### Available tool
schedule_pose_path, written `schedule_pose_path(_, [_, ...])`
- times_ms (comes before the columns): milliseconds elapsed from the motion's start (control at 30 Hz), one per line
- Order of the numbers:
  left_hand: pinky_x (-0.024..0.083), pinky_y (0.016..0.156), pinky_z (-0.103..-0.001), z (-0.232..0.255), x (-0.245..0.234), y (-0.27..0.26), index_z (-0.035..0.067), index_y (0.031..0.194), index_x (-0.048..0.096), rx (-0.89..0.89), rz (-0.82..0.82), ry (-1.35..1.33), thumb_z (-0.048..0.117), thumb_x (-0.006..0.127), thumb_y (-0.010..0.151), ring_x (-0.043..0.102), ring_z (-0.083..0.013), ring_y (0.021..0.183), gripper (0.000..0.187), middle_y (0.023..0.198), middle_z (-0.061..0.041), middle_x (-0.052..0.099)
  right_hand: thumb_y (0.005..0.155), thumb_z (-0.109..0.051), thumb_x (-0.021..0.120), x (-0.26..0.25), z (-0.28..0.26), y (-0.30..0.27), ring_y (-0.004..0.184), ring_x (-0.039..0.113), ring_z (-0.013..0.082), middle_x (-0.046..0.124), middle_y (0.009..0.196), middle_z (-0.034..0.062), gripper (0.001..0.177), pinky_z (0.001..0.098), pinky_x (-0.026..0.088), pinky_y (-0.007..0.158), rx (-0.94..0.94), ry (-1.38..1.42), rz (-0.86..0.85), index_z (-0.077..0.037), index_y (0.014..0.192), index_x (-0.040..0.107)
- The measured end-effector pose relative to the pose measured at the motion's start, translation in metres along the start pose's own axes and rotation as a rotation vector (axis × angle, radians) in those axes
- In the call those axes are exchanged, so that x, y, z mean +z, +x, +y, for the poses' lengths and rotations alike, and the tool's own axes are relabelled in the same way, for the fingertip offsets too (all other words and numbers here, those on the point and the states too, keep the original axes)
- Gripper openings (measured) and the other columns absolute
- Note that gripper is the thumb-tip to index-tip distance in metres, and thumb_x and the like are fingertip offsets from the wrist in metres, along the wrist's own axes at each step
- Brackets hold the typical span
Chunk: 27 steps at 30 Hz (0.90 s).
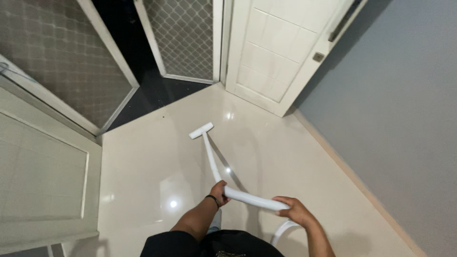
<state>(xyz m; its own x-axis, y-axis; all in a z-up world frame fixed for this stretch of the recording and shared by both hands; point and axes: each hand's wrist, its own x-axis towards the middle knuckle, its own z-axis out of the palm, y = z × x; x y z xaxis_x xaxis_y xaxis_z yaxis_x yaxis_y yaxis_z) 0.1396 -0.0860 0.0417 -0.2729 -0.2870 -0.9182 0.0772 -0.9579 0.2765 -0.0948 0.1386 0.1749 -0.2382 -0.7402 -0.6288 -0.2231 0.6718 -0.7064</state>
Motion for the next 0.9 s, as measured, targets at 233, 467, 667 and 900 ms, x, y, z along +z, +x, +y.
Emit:
schedule_pose_path(233, [0.058, 0.075, -0.046, 0.057, -0.045, 0.005, 0.002, 0.127, 0.051, 0.057, 0.072, -0.172, 0.029, 0.069, 0.091, 0.064, -0.0321, 0.097, 0.048, 0.111, -0.017, 0.061, 0.078, -0.007, 0.083, 0.080, -0.044, 0.078, 0.114, 0.068, 0.0172, 0.074, 0.124, 0.0044, 0.058, 0.0294, 0.050, 0.103, -0.104, -0.101, -0.100, -0.012, 0.134, 0.067])
schedule_pose_path(467, [0.059, 0.088, -0.051, 0.052, -0.070, 0.001, -0.001, 0.130, 0.049, 0.042, 0.093, -0.296, 0.023, 0.068, 0.091, 0.065, -0.0337, 0.104, 0.050, 0.119, -0.018, 0.062, 0.080, -0.008, 0.082, 0.122, -0.054, 0.098, 0.114, 0.068, 0.0170, 0.075, 0.123, 0.0050, 0.059, 0.0288, 0.050, 0.104, -0.127, -0.101, -0.231, -0.011, 0.136, 0.065])
schedule_pose_path(667, [0.059, 0.089, -0.054, 0.027, -0.072, 0.000, -0.003, 0.132, 0.050, 0.013, 0.030, -0.322, 0.017, 0.069, 0.089, 0.065, -0.0370, 0.097, 0.051, 0.112, -0.020, 0.062, 0.081, -0.009, 0.081, 0.120, -0.056, 0.060, 0.109, 0.067, 0.0167, 0.075, 0.115, 0.0050, 0.051, 0.0307, 0.049, 0.102, -0.034, -0.137, -0.289, -0.010, 0.130, 0.069])
schedule_pose_path(900, [0.058, 0.082, -0.053, -0.019, -0.058, -0.002, 0.004, 0.124, 0.053, 0.029, 0.046, -0.254, 0.024, 0.072, 0.084, 0.064, -0.0353, 0.092, 0.048, 0.105, -0.017, 0.061, 0.079, -0.004, 0.079, 0.074, -0.005, 0.007, 0.107, 0.067, 0.0180, 0.073, 0.112, 0.0030, 0.050, 0.0336, 0.051, 0.100, -0.049, -0.003, -0.306, -0.010, 0.128, 0.070])
